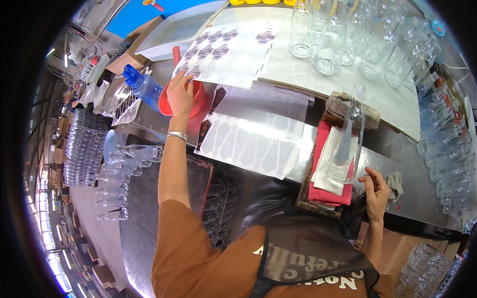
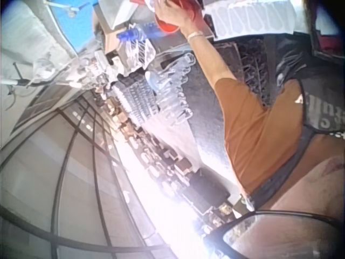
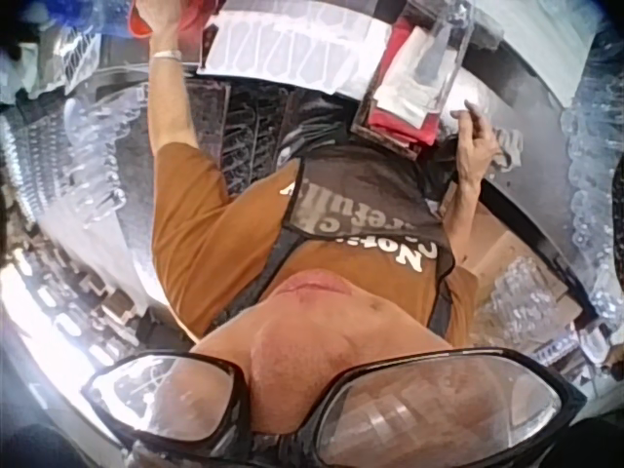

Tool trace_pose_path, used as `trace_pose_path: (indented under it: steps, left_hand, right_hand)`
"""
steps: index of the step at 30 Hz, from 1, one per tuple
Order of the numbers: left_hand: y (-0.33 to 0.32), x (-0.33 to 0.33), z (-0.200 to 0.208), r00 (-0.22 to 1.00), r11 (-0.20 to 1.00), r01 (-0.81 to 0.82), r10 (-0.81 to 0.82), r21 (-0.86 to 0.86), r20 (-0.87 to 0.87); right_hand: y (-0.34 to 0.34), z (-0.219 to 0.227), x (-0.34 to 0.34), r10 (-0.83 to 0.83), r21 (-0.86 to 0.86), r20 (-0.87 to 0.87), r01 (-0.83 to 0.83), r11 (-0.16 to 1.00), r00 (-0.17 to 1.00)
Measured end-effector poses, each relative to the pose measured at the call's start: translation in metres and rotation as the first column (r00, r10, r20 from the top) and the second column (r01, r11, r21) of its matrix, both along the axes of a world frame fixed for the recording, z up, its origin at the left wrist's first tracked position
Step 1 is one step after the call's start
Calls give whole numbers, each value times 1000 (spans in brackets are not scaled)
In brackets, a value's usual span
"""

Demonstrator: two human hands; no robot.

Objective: The person repeatedly picks up clear plastic bottles, places a rectangular label on each bottle, and uses a handheld black device to press the label onto the bottle surface. After labeling, the person sets the bottle aside and repeats the process with the next bottle.

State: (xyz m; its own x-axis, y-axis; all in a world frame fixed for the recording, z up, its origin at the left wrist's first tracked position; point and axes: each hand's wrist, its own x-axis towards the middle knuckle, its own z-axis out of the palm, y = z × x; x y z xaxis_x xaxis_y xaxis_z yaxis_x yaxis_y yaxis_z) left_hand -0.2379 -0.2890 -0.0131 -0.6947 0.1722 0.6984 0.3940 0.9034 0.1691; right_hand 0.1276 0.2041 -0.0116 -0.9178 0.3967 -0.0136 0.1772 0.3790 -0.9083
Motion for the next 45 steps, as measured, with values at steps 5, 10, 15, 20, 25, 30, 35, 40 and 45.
trace_pose_path:
  steps: [5,10,15,20,25,30,35,40,45]
  left_hand:
    - [-19,11,4,990,944,-27,-21,328,141]
    - [-62,2,3,943,479,-210,-131,852,306]
    - [-103,-2,19,836,840,-515,450,169,314]
    - [-74,-18,9,635,852,-427,522,-304,570]
    - [-98,-50,-34,498,896,-263,444,-358,745]
    - [-67,-18,33,714,934,-267,357,-237,603]
    - [22,46,57,655,882,-61,-317,466,686]
    - [193,109,91,603,800,269,-574,536,554]
    - [294,178,102,719,768,600,-640,223,271]
  right_hand:
    - [1,-2,4,-13,-9,39,13,1000,999]
    - [6,-6,8,-11,-53,16,11,999,1000]
    - [16,-11,13,-9,-28,8,9,1000,1000]
    - [13,-13,13,-8,-24,8,8,1000,1000]
    - [9,-13,11,-5,-14,-4,5,1000,1000]
    - [6,1,13,-84,-104,54,90,991,995]
    - [-18,33,4,133,-54,92,-128,990,987]
    - [-36,25,-3,223,240,-81,-198,950,971]
    - [-37,25,-2,210,254,-60,-188,949,976]
